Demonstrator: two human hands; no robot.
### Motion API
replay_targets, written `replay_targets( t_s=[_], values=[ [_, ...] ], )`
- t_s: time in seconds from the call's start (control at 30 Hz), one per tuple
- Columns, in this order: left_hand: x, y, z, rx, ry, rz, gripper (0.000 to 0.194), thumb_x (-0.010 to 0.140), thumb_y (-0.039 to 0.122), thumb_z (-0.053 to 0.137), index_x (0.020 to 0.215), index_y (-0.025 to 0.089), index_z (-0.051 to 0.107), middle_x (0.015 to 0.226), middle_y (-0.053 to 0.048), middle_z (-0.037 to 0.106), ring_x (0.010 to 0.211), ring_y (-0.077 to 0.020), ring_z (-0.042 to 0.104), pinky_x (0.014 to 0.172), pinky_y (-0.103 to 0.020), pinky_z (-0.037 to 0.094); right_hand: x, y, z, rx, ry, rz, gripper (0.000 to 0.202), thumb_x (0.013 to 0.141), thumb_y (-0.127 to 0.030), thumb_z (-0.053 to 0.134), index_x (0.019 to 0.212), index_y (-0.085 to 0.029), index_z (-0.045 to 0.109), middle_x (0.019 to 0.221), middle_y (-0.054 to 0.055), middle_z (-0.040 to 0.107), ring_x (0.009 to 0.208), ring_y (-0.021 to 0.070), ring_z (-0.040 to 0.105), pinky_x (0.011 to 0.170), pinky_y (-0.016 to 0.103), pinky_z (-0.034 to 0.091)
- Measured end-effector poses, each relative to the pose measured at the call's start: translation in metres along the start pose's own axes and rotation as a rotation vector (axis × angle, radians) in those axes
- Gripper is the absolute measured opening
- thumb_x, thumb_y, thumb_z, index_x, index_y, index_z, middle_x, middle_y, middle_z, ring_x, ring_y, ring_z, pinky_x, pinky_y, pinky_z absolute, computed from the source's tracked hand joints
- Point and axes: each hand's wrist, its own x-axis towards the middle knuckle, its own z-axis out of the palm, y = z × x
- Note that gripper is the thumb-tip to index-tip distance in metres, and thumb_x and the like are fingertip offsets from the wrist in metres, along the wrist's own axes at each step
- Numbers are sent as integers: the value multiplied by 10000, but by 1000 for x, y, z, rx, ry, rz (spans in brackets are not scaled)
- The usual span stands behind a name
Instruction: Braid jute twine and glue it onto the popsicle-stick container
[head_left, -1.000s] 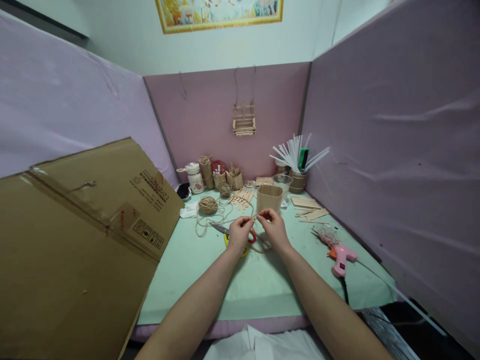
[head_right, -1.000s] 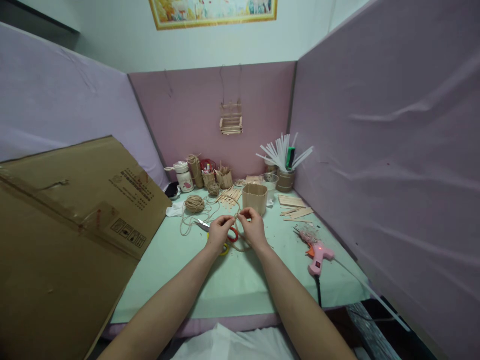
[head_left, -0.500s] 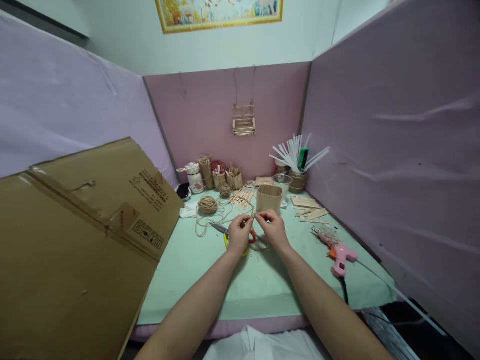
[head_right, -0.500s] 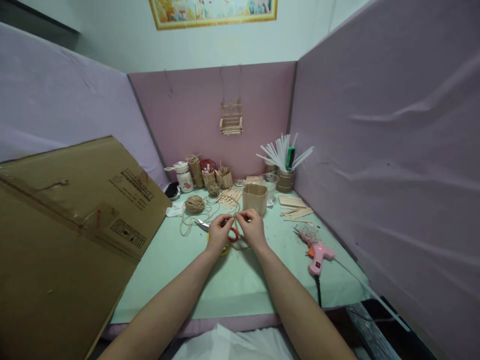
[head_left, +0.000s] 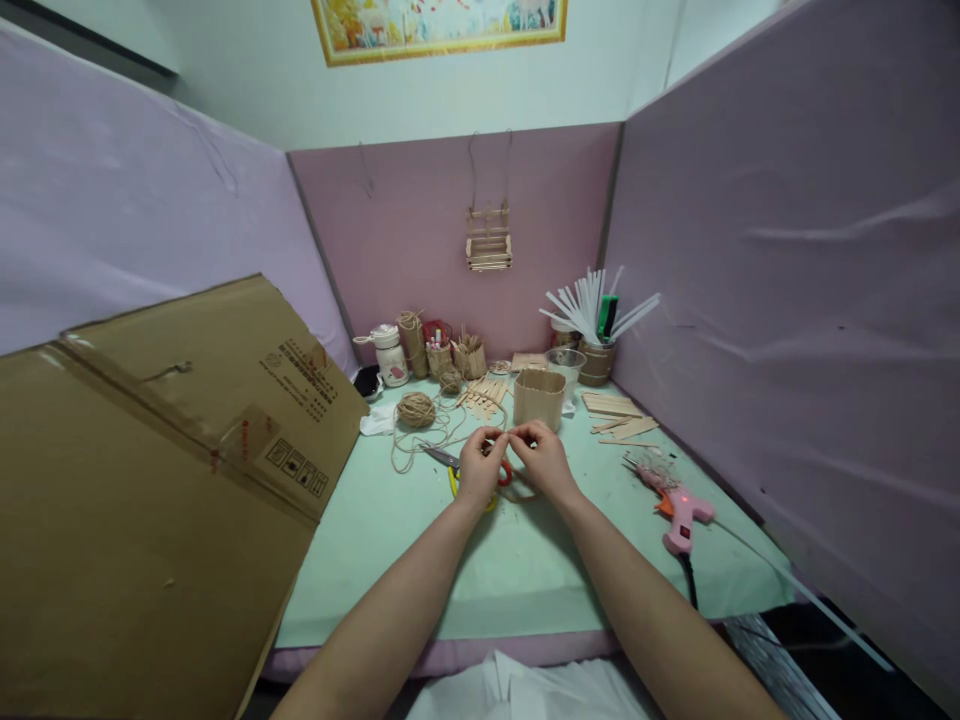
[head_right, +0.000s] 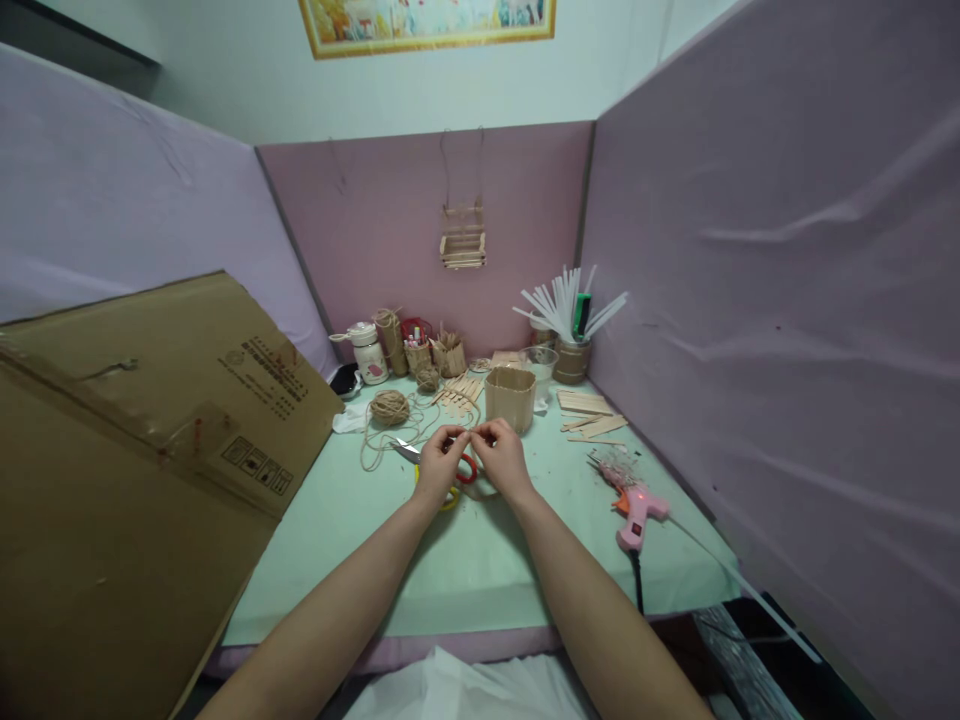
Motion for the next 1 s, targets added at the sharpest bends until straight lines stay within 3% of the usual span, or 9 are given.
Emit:
replay_targets(
  t_s=[0.17,0.3,0.4,0.5,0.57,0.67,0.77,0.9,1.0],
  values=[
    [4,-5,0,-38,22,2,212,724,378,608,744,166,599,727,-11,595,676,-121,525,648,-239,407,-3,-3,1,-72,-37,-47,164,749,-319,580,641,-198,602,691,20,542,645,156,498,632,299,413],
    [7,-5,-2,-371,-106,-327,301,666,414,674,734,161,526,567,57,443,442,-46,345,439,-185,272,-2,-6,1,25,-58,-33,149,734,-326,585,663,-197,609,734,22,553,680,155,501,647,292,407],
    [6,-3,-2,-599,-280,-492,362,619,390,731,724,154,477,571,74,397,405,-11,224,390,-164,137,0,-7,2,252,-72,188,149,690,-348,607,680,-200,591,691,1,542,647,141,481,588,264,385],
    [4,-3,1,-574,-270,-434,359,652,408,712,737,160,467,613,55,450,416,-15,260,393,-161,154,1,-6,1,483,-102,483,159,650,-348,615,680,-203,558,620,-29,499,584,115,442,507,225,329],
    [2,-4,4,-437,-186,-324,312,699,414,666,746,166,481,607,54,460,437,-35,313,414,-171,216,1,-6,0,529,-120,555,141,628,-322,612,677,-202,555,617,-33,502,582,109,439,487,213,306],
    [1,-6,6,-215,-87,-129,213,761,365,595,759,170,512,632,40,491,545,-75,429,521,-196,336,1,-6,0,463,-119,499,126,608,-294,621,665,-197,564,607,-36,512,557,101,423,474,215,278],
    [1,-8,5,-77,-55,-25,166,798,334,541,762,173,517,684,23,516,651,-104,479,626,-222,381,0,-6,1,373,-120,409,162,611,-320,659,658,-189,577,614,-31,542,539,98,421,487,230,286],
    [2,-7,2,-37,-70,-23,169,824,344,497,786,180,503,717,7,553,696,-121,519,669,-238,395,1,-4,0,337,-109,388,247,632,-407,672,708,-178,617,663,0,600,572,118,462,513,242,316],
    [2,-6,2,28,-175,-68,233,835,387,470,757,175,525,657,8,555,641,-122,513,643,-242,387,2,0,-1,316,-47,384,274,623,-438,675,679,-177,609,621,-5,585,566,123,461,524,250,331]
  ],
)
